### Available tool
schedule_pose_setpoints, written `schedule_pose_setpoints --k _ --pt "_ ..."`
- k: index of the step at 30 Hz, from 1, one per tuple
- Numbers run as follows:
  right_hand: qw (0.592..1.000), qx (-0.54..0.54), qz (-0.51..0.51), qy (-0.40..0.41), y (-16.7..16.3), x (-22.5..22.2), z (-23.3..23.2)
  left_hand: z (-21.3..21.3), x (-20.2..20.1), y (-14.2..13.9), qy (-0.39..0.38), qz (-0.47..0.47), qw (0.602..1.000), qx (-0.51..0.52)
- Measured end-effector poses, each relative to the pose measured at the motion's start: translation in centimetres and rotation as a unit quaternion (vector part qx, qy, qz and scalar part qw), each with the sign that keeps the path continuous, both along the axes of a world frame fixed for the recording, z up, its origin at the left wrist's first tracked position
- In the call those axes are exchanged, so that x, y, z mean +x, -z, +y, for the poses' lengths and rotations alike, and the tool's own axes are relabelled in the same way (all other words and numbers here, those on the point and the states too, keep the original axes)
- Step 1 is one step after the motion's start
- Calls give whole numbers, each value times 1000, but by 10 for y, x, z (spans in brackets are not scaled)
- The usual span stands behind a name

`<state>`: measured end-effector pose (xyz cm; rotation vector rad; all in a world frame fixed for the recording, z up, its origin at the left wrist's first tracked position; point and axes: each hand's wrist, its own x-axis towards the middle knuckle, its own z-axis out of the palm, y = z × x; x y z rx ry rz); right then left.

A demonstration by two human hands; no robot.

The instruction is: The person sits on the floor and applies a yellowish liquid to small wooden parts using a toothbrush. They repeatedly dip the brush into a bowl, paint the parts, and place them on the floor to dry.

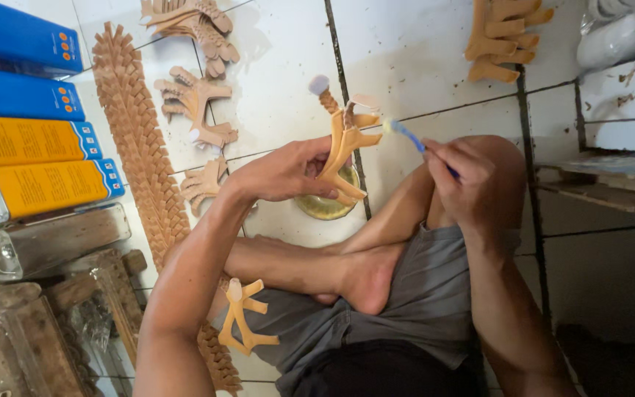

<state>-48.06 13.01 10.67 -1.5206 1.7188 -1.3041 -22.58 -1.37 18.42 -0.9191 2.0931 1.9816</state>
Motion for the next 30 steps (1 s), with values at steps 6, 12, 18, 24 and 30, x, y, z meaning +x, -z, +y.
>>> schedule_pose_setpoints --k 6,12,18,24,30 --pt "990 -2 86 110 9 -11 6 0 6 4 -64 6 998 28" --pt "874 -146 -392 248 52 -22 8 -16 -43 57 -125 99 985 64" --pt "902 -211 -293 238 63 -28 9 -46 -154 138 -137 157 976 61" --pt "891 -78 -354 275 59 -31 7 -74 -236 178 -110 154 981 53" --pt "894 -159 -344 239 65 -32 6 -89 -256 203 -101 157 981 56"
